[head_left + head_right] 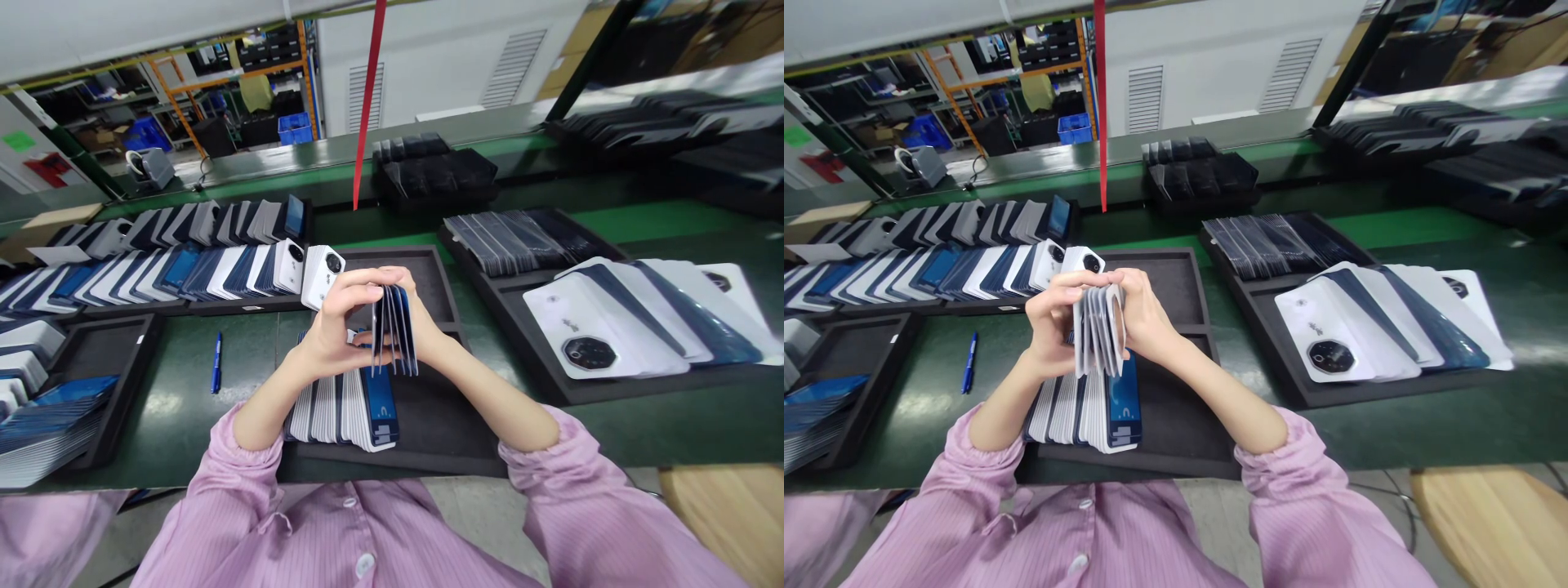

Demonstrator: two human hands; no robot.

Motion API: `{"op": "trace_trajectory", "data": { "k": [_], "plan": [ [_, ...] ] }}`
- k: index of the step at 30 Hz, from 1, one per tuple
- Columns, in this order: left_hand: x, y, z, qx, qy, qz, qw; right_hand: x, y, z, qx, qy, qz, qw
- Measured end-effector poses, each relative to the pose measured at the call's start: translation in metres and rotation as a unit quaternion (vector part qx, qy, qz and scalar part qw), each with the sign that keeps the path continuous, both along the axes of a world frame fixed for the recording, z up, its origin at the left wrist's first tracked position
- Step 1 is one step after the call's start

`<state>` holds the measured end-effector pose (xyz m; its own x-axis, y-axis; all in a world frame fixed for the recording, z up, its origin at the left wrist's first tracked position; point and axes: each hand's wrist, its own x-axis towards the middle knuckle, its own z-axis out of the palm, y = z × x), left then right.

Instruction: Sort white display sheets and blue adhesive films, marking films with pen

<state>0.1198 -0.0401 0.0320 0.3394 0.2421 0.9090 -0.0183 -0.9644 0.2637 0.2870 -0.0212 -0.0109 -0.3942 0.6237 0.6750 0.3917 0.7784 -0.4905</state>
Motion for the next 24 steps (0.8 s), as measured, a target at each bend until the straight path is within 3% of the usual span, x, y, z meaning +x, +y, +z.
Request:
{"op": "trace_trajectory", "data": {
  "k": [11, 18, 24],
  "plan": [
    [-0.001, 0.002, -0.001, -0.011, -0.009, -0.033, 0.999, -0.004, 0.004, -0.008, 0.064, 0.050, 0.002, 0.997],
    [-0.001, 0.000, -0.002, -0.026, -0.013, -0.039, 0.999, -0.003, 0.005, -0.009, 0.069, 0.066, 0.006, 0.995],
    [-0.002, 0.000, -0.004, -0.027, -0.022, -0.027, 0.999, -0.001, 0.006, -0.009, 0.023, 0.069, 0.026, 0.997]
  ]
}}
